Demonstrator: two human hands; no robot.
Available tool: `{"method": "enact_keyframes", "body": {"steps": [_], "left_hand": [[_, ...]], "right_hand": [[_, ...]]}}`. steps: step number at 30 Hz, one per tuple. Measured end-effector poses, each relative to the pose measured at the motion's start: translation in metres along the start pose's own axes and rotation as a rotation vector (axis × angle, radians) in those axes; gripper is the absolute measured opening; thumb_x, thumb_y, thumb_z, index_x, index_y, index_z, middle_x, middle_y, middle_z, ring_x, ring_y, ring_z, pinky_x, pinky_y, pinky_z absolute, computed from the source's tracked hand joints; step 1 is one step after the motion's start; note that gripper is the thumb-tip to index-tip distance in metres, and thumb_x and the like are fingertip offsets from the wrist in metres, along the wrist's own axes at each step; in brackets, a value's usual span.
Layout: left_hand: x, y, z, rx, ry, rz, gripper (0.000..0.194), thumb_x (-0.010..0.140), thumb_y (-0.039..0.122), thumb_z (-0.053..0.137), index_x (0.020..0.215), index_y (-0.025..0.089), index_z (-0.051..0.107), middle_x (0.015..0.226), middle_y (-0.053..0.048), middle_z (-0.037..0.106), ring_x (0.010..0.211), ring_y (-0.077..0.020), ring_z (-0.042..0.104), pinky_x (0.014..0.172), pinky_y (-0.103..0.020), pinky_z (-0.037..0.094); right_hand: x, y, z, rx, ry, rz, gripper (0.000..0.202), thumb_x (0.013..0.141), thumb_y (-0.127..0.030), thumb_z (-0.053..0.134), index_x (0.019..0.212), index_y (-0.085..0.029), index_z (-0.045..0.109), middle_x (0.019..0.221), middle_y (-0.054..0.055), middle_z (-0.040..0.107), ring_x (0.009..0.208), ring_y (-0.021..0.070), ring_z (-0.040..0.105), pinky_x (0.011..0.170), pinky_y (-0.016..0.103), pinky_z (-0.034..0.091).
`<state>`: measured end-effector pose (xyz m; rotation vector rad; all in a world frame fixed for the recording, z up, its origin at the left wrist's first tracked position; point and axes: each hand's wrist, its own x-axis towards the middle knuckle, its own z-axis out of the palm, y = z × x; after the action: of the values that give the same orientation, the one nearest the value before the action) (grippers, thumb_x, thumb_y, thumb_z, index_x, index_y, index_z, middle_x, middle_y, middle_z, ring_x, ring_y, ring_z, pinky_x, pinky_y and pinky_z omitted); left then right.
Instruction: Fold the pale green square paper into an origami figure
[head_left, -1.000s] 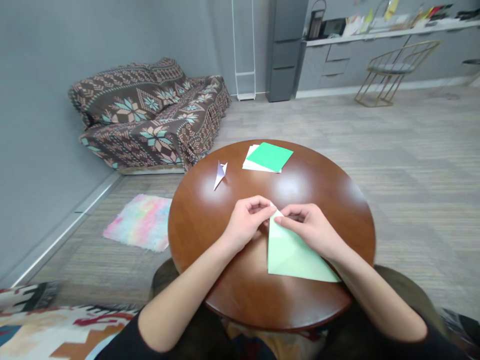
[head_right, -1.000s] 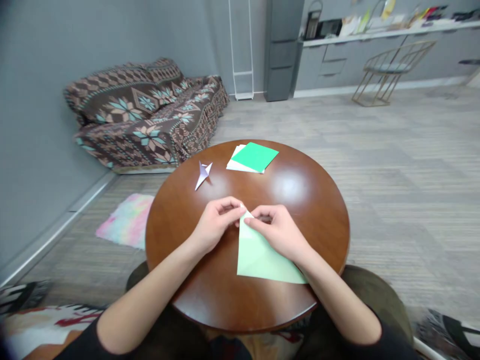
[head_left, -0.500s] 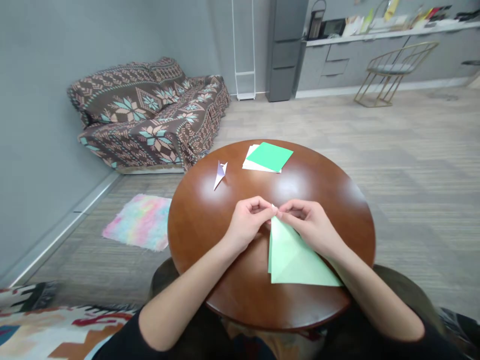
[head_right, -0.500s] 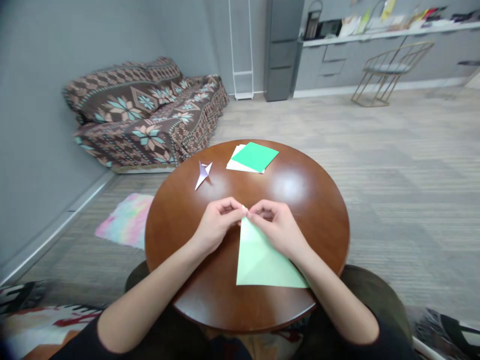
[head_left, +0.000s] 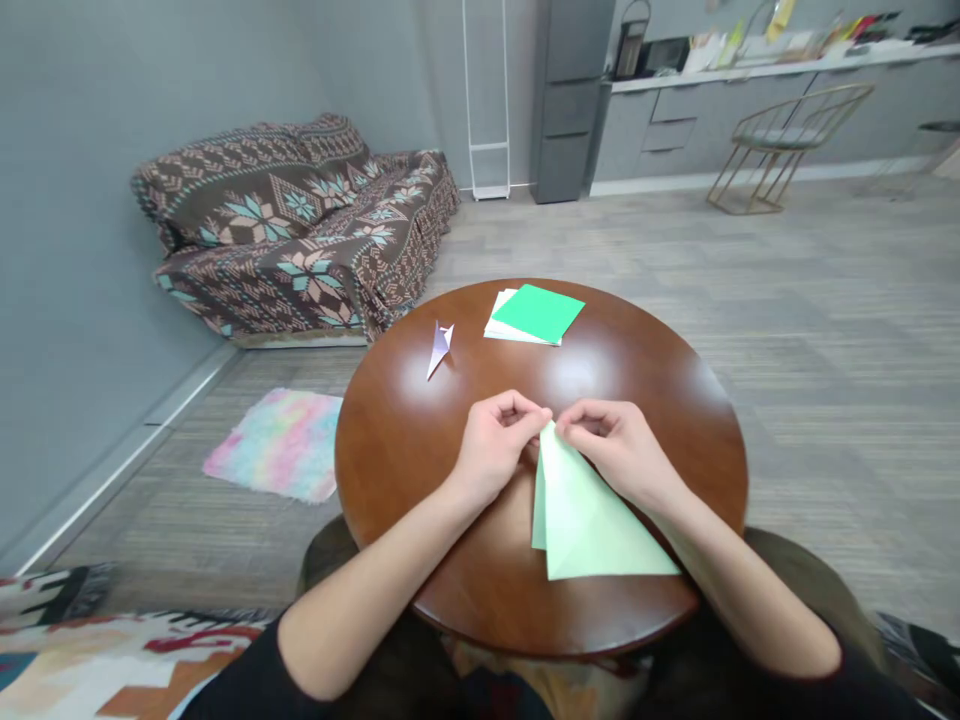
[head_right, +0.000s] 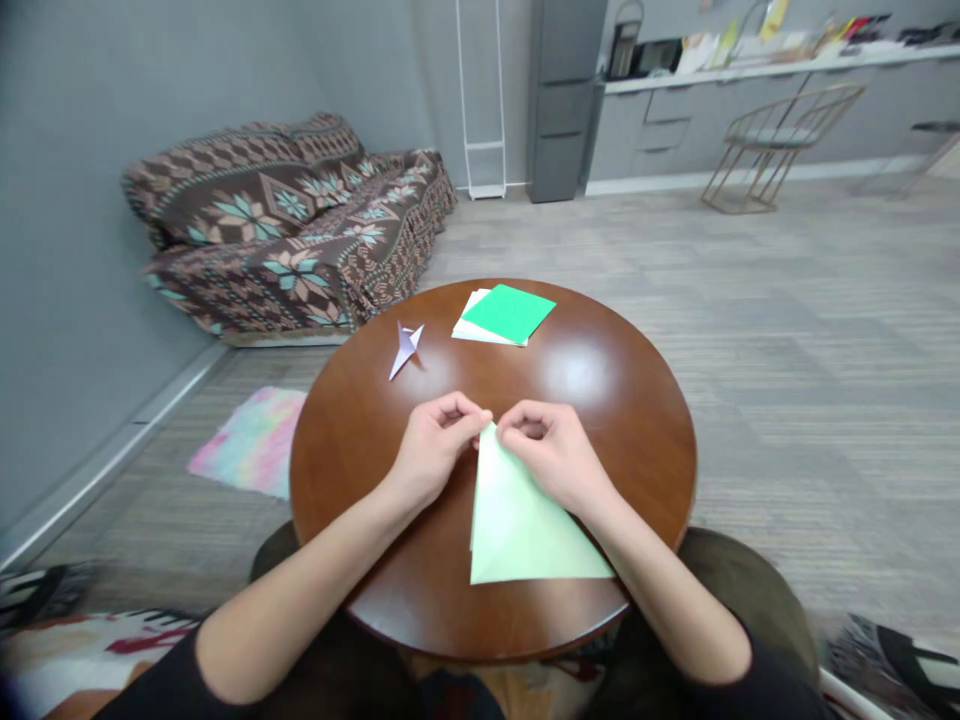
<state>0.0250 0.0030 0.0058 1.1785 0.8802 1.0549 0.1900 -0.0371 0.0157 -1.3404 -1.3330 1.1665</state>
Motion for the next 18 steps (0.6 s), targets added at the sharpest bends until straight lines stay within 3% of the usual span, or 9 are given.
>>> {"method": "enact_keyframes", "body": {"steps": [4,6,9,12,18], "left_hand": [[0.008,0.003,-0.009,-0.108,0.183,0.040,0.022,0.072,0.029,0.079,0.066,0.016,0.063,0.059,0.003,0.057,0.056,-0.0080,0.049,0.057,-0.022,0.039],[0.009,0.006,-0.011,-0.155,0.217,0.046,0.022,0.071,0.030,0.080,0.068,0.016,0.064,0.060,0.004,0.056,0.057,-0.0078,0.048,0.057,-0.021,0.039],[0.006,0.008,-0.009,-0.145,0.099,-0.020,0.024,0.070,0.034,0.081,0.072,0.015,0.066,0.064,0.003,0.058,0.058,-0.0089,0.050,0.057,-0.022,0.040],[0.002,0.005,-0.005,0.006,-0.022,-0.107,0.028,0.067,0.036,0.084,0.069,0.013,0.068,0.068,-0.001,0.063,0.059,-0.0115,0.053,0.057,-0.024,0.040],[0.001,-0.001,-0.001,0.034,-0.014,-0.073,0.029,0.069,0.038,0.082,0.066,0.013,0.067,0.066,-0.002,0.065,0.059,-0.0125,0.055,0.056,-0.024,0.040]], "right_hand": [[0.000,0.005,-0.004,-0.030,-0.020,-0.007,0.009,0.074,-0.023,0.062,0.069,-0.017,0.068,0.063,-0.001,0.060,0.059,0.0131,0.049,0.057,0.026,0.035],[0.000,0.006,-0.005,-0.030,-0.027,-0.005,0.010,0.074,-0.024,0.063,0.069,-0.017,0.067,0.065,-0.001,0.061,0.061,0.0138,0.049,0.059,0.026,0.035],[0.000,0.008,-0.006,-0.013,-0.038,0.011,0.010,0.074,-0.025,0.064,0.069,-0.017,0.067,0.065,-0.001,0.061,0.061,0.0136,0.049,0.059,0.026,0.035],[0.002,0.007,-0.005,0.002,-0.034,0.023,0.012,0.075,-0.028,0.065,0.071,-0.017,0.068,0.066,-0.001,0.062,0.060,0.0138,0.049,0.058,0.026,0.036],[0.005,0.003,-0.005,0.018,-0.016,0.002,0.014,0.074,-0.030,0.066,0.069,-0.017,0.069,0.066,0.000,0.063,0.062,0.0145,0.052,0.060,0.027,0.038]]}}
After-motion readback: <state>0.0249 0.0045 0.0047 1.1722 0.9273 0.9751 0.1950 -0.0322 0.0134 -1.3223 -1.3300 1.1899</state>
